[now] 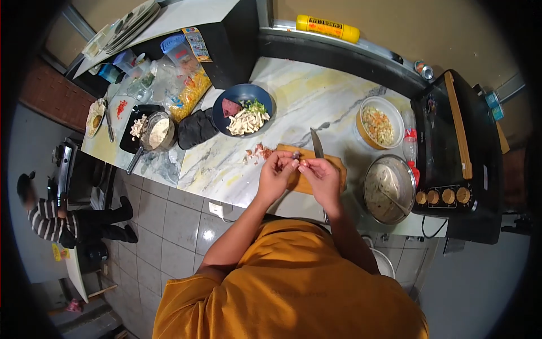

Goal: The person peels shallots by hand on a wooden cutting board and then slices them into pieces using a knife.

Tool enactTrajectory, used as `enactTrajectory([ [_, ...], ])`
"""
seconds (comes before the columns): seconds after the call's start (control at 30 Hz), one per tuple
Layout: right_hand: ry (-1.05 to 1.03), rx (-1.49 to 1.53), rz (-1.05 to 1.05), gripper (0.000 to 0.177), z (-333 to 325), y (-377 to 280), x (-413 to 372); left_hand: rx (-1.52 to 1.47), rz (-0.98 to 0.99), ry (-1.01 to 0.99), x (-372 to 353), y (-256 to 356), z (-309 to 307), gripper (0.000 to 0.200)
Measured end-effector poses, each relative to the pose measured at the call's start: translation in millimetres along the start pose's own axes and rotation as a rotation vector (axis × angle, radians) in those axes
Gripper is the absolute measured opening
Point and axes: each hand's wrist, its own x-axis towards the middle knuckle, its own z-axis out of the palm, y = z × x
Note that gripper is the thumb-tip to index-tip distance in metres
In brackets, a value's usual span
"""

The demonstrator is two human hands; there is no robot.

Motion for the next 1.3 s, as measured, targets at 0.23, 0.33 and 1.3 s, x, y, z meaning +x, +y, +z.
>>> enactTrajectory([
  [0.23, -0.028, 0.126, -0.016, 0.019, 4.3, -6.4, -2.9, 0.000, -0.029, 0.036, -3.7, 5.1, -3.4, 0.017],
  [0.33, -0.081, 0.174, -0.011, 0.020, 5.8, -8.1, -4.5, -0.012, -0.014, 0.003, -6.8, 7.2, -2.6, 0.014],
  [1.3, -0.116, 0.220, 0.095, 0.032, -5.6, -14.4, 8.7, 0.583, 0.356, -0.080, 9.6, 31.5, -10.3, 0.021],
])
